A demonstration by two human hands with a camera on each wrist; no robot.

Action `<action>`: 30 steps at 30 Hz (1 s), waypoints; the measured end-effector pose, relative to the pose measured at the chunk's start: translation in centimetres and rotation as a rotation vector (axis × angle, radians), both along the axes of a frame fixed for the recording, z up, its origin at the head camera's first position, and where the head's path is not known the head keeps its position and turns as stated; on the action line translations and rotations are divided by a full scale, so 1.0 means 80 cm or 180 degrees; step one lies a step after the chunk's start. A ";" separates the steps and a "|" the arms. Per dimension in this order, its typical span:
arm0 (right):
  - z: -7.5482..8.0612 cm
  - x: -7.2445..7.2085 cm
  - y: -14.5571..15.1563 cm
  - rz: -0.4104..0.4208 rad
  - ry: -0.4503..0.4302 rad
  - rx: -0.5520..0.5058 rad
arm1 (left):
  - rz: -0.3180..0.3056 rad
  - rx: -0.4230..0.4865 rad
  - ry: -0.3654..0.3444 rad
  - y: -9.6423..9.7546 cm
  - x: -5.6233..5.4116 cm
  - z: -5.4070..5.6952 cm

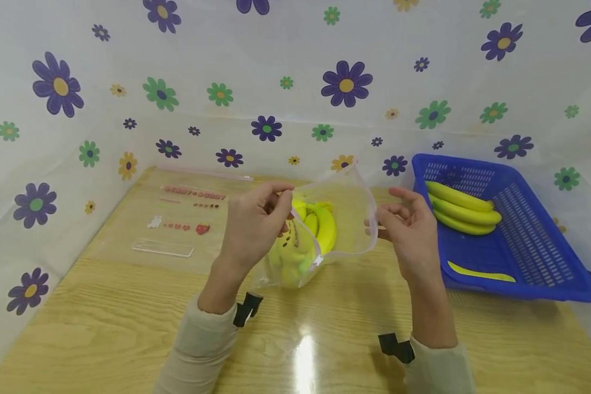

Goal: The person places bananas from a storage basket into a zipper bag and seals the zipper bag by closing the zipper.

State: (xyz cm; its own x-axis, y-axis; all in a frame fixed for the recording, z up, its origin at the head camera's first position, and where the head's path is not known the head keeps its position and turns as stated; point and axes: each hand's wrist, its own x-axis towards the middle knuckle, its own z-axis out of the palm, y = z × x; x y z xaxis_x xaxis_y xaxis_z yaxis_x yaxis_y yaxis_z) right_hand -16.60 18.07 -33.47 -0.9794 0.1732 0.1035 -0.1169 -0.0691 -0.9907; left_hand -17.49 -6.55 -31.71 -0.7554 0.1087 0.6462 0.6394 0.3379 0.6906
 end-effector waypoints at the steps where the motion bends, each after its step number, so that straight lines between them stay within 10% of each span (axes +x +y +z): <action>1: 0.000 0.000 0.000 0.0001 -0.0002 0.0010 | -0.0006 0.0007 -0.0006 0.000 0.000 0.000; 30: 0.001 -0.002 0.000 -0.0033 -0.0077 0.0231 | -0.0010 0.0055 -0.0130 -0.005 -0.003 0.001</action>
State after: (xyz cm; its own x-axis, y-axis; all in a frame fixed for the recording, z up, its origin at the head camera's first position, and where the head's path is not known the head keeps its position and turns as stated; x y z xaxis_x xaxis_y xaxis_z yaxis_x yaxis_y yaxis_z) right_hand -16.78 18.09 -33.42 -0.9800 0.1761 0.0925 -0.0933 0.0041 -0.9956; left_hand -17.69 -6.92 -31.60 -0.7808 0.1002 0.6166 0.6116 0.3238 0.7219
